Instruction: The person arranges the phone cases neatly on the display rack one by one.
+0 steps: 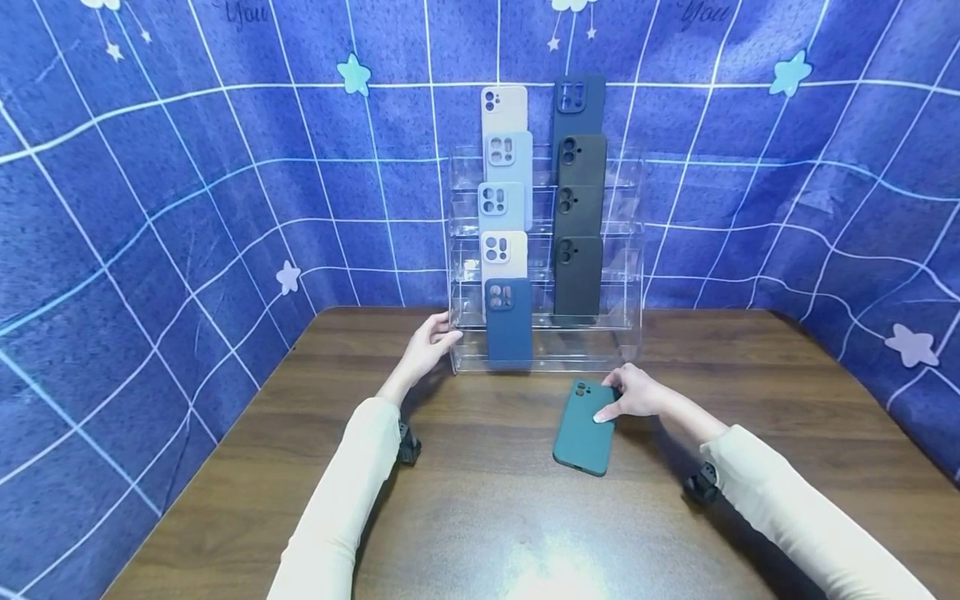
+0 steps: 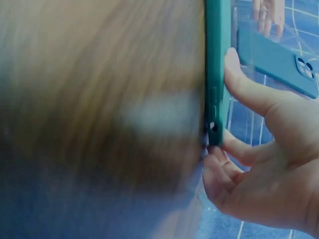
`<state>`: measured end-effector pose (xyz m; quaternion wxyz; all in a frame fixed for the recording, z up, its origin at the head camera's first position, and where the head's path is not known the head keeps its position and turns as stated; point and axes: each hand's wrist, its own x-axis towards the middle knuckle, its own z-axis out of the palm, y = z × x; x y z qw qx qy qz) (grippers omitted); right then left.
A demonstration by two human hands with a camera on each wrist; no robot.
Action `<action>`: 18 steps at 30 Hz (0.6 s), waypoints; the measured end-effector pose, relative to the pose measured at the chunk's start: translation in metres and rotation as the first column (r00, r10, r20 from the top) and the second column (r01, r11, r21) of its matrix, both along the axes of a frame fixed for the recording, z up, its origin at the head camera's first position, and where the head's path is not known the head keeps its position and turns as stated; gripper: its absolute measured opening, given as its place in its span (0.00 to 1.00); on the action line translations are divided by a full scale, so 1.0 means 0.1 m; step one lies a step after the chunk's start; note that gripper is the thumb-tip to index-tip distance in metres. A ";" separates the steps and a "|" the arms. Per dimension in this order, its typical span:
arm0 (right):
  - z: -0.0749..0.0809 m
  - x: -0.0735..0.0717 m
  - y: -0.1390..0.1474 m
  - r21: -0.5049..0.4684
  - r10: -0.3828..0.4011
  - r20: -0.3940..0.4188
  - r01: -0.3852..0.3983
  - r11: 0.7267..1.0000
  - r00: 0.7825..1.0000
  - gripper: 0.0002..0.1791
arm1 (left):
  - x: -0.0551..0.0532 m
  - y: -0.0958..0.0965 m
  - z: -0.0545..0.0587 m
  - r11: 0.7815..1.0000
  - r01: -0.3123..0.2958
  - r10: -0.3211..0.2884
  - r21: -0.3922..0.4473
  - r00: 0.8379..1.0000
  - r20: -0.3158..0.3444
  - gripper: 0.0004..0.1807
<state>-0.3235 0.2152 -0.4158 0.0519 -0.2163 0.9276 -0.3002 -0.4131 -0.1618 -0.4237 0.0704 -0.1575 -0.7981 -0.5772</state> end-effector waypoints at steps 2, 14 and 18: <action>0.03 0.03 -0.01 0.009 -0.036 0.029 0.036 0.999 0.999 0.29 | 0.01 0.00 0.00 1.000 -0.001 0.001 0.004 1.000 0.000 0.28; 0.33 0.17 -0.04 -0.229 -0.056 0.060 0.068 0.971 0.997 0.22 | 0.02 -0.02 -0.03 0.999 0.017 -0.018 0.028 1.000 0.018 0.29; 0.44 0.18 -0.02 -0.300 -0.049 0.055 0.064 0.952 0.997 0.18 | 0.00 -0.02 0.00 1.000 0.014 -0.015 0.018 1.000 0.011 0.29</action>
